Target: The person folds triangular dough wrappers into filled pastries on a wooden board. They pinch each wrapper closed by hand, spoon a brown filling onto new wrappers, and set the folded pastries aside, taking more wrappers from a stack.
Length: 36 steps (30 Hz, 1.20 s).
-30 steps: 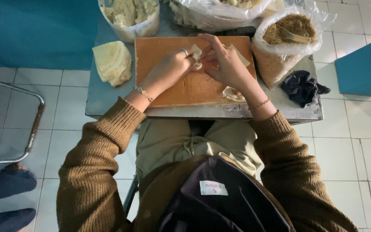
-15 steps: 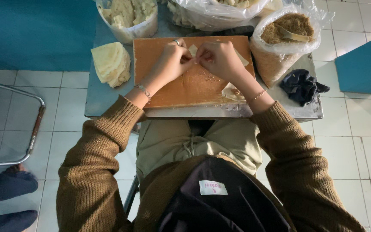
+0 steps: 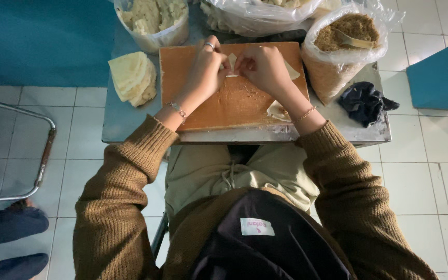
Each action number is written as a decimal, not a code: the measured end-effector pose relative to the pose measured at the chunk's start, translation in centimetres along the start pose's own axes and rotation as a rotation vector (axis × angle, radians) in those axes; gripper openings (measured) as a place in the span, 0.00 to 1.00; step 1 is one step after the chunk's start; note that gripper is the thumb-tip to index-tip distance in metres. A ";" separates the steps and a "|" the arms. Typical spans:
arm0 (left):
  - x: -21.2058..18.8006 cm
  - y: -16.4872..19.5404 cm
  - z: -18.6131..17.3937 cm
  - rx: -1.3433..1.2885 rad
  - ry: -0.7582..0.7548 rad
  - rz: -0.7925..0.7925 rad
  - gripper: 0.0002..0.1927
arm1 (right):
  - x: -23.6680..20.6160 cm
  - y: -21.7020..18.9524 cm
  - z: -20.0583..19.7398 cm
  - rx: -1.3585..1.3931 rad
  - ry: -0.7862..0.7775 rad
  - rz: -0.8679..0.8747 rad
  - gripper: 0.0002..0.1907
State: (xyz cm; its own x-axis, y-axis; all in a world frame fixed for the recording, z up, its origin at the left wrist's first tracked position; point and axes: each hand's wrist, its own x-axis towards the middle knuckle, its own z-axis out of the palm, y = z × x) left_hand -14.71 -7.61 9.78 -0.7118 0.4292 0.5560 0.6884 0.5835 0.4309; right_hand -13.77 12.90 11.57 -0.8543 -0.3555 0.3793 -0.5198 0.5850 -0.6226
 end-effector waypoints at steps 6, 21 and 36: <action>-0.6 0.7 -2.3 0.135 -0.072 0.142 0.09 | -1.2 -0.4 -0.8 -0.274 0.017 -0.304 0.06; -0.1 -0.1 -0.3 0.144 0.046 -0.099 0.08 | 0.5 1.4 0.6 -0.059 -0.045 -0.117 0.07; -0.1 0.0 -0.4 0.310 -0.033 0.080 0.06 | 0.0 0.0 0.0 -0.259 0.041 -0.253 0.06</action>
State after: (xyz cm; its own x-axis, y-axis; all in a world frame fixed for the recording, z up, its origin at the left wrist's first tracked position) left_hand -14.56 -7.95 9.99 -0.6644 0.5014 0.5541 0.6710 0.7268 0.1469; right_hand -13.79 12.94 11.57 -0.6949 -0.4860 0.5300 -0.6930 0.6495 -0.3129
